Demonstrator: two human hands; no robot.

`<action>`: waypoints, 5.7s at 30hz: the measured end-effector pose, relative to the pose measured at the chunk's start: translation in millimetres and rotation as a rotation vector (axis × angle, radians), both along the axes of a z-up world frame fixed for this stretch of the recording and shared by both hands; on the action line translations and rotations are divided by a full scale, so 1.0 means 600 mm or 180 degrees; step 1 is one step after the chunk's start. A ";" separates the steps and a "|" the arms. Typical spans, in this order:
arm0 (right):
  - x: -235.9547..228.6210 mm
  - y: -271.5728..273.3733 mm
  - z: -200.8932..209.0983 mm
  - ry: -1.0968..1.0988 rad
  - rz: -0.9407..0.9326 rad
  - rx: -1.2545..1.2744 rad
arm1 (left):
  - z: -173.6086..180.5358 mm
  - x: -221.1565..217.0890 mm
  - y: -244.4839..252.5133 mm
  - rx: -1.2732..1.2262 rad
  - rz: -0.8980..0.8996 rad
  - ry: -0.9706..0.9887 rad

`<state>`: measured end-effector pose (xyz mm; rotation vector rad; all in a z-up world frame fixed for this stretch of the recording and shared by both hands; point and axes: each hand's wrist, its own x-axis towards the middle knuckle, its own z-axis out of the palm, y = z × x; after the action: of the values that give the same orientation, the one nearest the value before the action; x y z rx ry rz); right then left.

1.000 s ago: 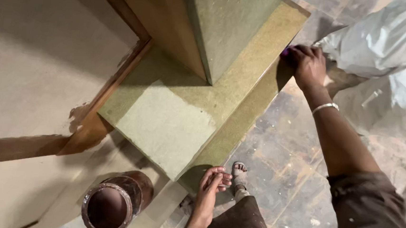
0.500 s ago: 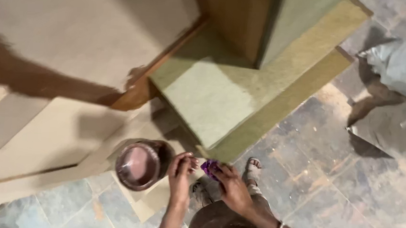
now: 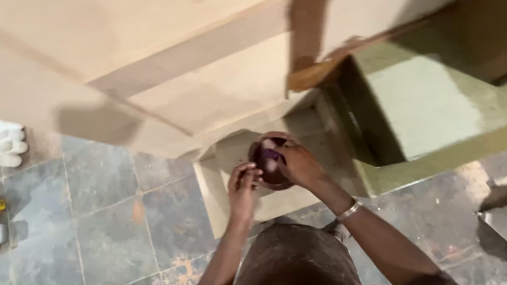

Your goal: The person applies a brown liquid finish to a wooden cabinet structure using a purple cloth. They repeatedly dip the cloth into a container and wipe the liquid onto the vertical panels and horizontal edges of the furniture.

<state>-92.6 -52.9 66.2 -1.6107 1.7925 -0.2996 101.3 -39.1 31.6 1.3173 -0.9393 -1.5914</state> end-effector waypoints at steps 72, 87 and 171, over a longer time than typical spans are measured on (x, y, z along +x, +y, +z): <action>-0.472 0.001 0.130 0.1370 0.0871 -0.2524 | 0.012 -0.436 0.096 0.0254 -0.0437 0.0546; -0.579 0.281 0.020 0.2441 -0.0879 -0.1858 | 0.031 -0.450 0.094 0.0387 -0.0482 0.0330; -0.247 0.102 0.060 -0.1925 -0.0478 -0.1515 | 0.011 -0.174 0.020 -0.0294 0.0234 0.0226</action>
<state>-240.9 8.3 102.3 -1.4614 1.4213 -1.2192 -3.1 -27.0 38.0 1.2104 -0.8999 -1.5109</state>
